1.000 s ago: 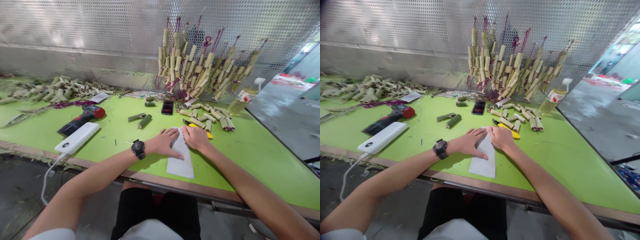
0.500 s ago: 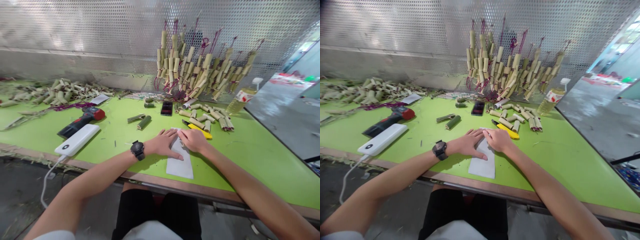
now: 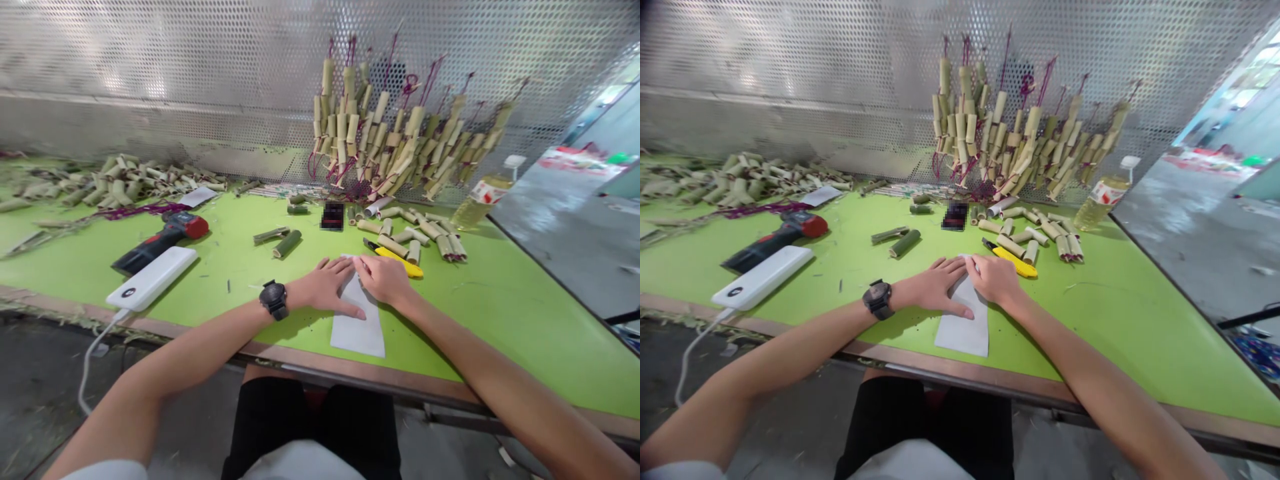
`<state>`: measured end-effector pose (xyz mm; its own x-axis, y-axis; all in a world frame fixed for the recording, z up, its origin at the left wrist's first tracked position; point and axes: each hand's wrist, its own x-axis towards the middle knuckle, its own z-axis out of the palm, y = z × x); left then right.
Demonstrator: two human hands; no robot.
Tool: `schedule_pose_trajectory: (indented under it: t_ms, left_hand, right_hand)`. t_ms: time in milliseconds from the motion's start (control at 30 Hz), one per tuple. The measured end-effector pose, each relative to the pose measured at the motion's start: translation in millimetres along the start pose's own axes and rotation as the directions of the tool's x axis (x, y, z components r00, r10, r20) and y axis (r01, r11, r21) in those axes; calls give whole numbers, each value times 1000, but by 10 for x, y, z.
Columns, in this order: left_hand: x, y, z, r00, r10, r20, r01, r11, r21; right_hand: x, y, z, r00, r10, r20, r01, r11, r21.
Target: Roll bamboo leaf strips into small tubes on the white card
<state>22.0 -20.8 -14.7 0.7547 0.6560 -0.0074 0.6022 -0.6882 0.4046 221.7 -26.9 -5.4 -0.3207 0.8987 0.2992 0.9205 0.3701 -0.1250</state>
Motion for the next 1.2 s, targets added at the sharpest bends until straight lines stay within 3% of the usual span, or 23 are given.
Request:
schedule_pose_trajectory:
  t_ms: [233, 400, 733, 900, 1067, 1200]
  left_hand:
    - [0, -9, 8, 1000, -16, 13, 16, 1000, 5]
    - [1, -6, 9, 1000, -17, 26, 16, 1000, 24]
    - [2, -11, 11, 1000, -5, 14, 5, 1000, 19]
    - [-5, -4, 1, 999, -21, 43, 18, 998, 57]
    - [-4, -8, 3, 999, -6, 37, 4, 999, 49]
    - [-3, -7, 7, 1000, -6, 29, 5, 999, 38]
  right_hand:
    - [43, 46, 1, 998, 50, 41, -48, 998, -28]
    - [117, 107, 49, 987, 157, -26, -157, 987, -29]
    - [31, 56, -48, 996, -8, 87, 9, 1000, -10]
    - [115, 218, -82, 986, 73, 149, -67, 997, -45]
    - [162, 278, -53, 976, 202, 77, -195, 977, -90]
    - [102, 118, -34, 985, 158, 75, -153, 986, -70]
